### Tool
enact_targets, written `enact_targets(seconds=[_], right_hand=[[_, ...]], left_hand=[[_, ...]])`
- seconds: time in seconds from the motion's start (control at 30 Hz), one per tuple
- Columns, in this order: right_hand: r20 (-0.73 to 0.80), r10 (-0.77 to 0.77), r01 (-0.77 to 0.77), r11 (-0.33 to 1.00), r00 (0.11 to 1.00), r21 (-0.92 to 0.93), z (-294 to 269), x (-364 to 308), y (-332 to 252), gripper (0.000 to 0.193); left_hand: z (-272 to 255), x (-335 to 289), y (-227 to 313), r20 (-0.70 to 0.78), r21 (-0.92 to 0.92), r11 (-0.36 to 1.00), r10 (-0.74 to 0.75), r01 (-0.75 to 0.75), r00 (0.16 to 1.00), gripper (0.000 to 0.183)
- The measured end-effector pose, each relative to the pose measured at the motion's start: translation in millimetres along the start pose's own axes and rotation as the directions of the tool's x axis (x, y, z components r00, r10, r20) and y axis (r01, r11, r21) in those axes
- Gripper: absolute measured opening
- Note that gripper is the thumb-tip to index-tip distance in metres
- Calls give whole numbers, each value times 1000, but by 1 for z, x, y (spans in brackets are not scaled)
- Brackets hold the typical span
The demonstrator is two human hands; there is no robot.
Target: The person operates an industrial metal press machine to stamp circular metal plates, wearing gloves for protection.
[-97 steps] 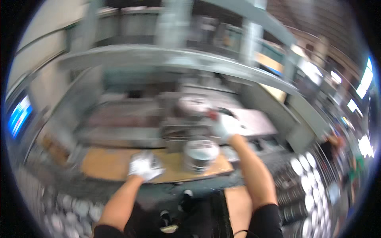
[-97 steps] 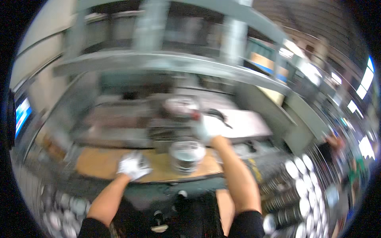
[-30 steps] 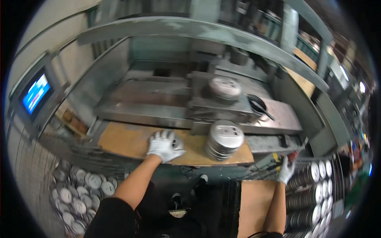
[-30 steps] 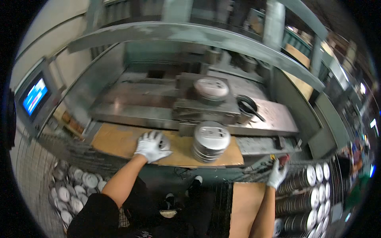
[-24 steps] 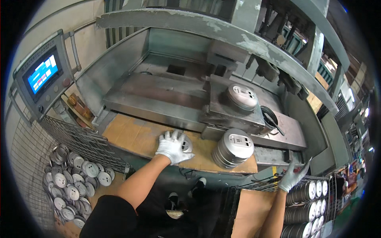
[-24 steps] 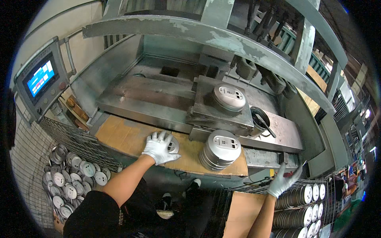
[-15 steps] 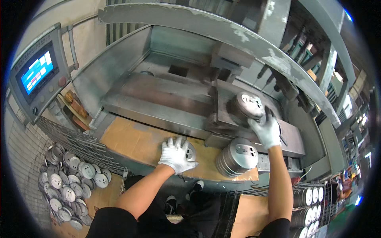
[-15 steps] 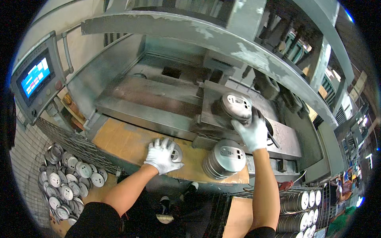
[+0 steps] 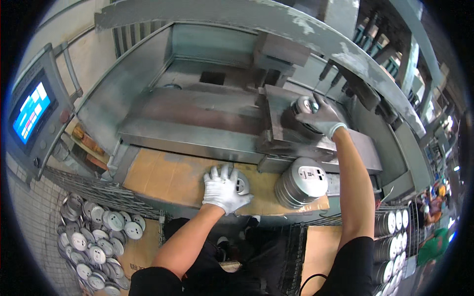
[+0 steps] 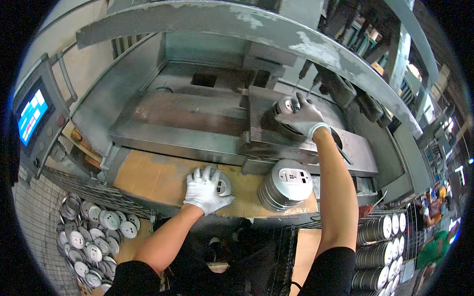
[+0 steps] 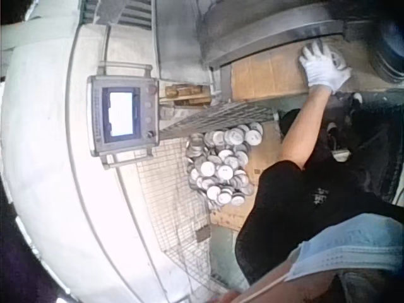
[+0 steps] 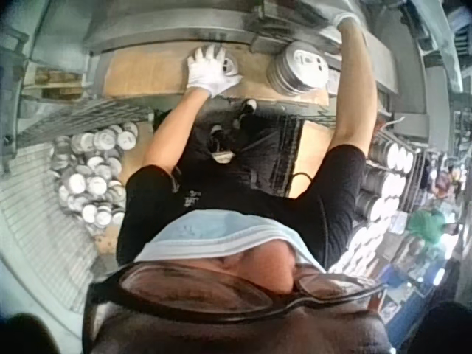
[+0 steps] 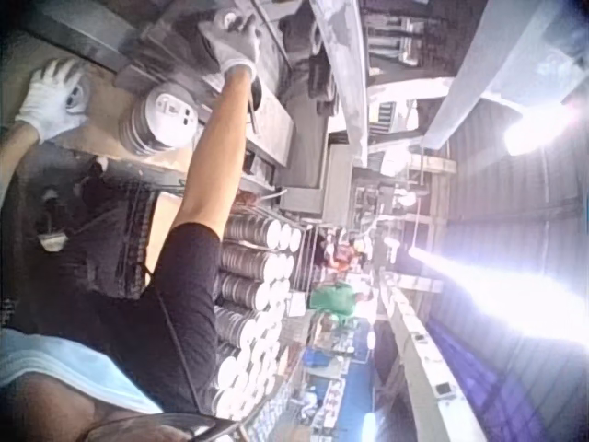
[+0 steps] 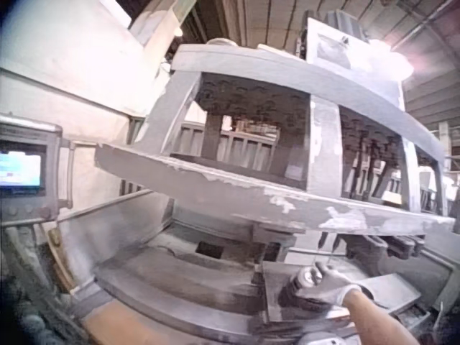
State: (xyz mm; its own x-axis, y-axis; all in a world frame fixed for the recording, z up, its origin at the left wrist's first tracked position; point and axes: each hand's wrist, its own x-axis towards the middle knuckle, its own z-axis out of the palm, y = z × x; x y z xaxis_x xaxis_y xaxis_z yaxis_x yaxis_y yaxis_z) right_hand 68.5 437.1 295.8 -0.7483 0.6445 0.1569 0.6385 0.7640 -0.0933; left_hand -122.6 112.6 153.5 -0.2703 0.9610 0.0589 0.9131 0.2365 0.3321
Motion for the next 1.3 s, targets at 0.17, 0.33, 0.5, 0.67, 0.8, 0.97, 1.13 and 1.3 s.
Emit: enact_targets(seconds=[0.17, 0.33, 0.5, 0.67, 0.8, 0.97, 1.13, 1.3], right_hand=[[-39, 432, -397, 858, 901, 327, -54, -84, -119, 101], [-449, 183, -147, 982, 875, 115, 2, -178, -97, 72], [18, 396, -396, 912, 918, 110, -8, -191, -151, 102], [143, 466, -487, 849, 873, 204, -3, -187, -137, 103], [156, 479, -504, 831, 864, 236, 0, -185, -133, 105], [70, 498, -488, 799, 864, 352, 7, -185, -126, 103], [-116, 708, -412, 527, 697, 744, 49, -181, -97, 82], [-9, 716, -160, 168, 698, 973, 108, -172, -68, 61]], left_hand=[[-2, -7, -6, 5, 56, 998, -29, 29, 1000, 92], [-12, -6, 5, 46, 64, 998, 24, -27, 999, 92], [-2, -7, -15, 7, 115, 991, -71, 70, 997, 96], [3, -1, -4, 34, 142, 989, -47, 42, 998, 97], [-8, 6, -4, 132, 175, 983, -85, 61, 988, 100], [-17, 22, 22, -65, -537, 829, 144, -157, 987, 55], [28, 67, 55, -151, -883, 445, 21, -145, 988, 62], [12, 64, 139, -48, -992, 121, -155, -29, 987, 66]])
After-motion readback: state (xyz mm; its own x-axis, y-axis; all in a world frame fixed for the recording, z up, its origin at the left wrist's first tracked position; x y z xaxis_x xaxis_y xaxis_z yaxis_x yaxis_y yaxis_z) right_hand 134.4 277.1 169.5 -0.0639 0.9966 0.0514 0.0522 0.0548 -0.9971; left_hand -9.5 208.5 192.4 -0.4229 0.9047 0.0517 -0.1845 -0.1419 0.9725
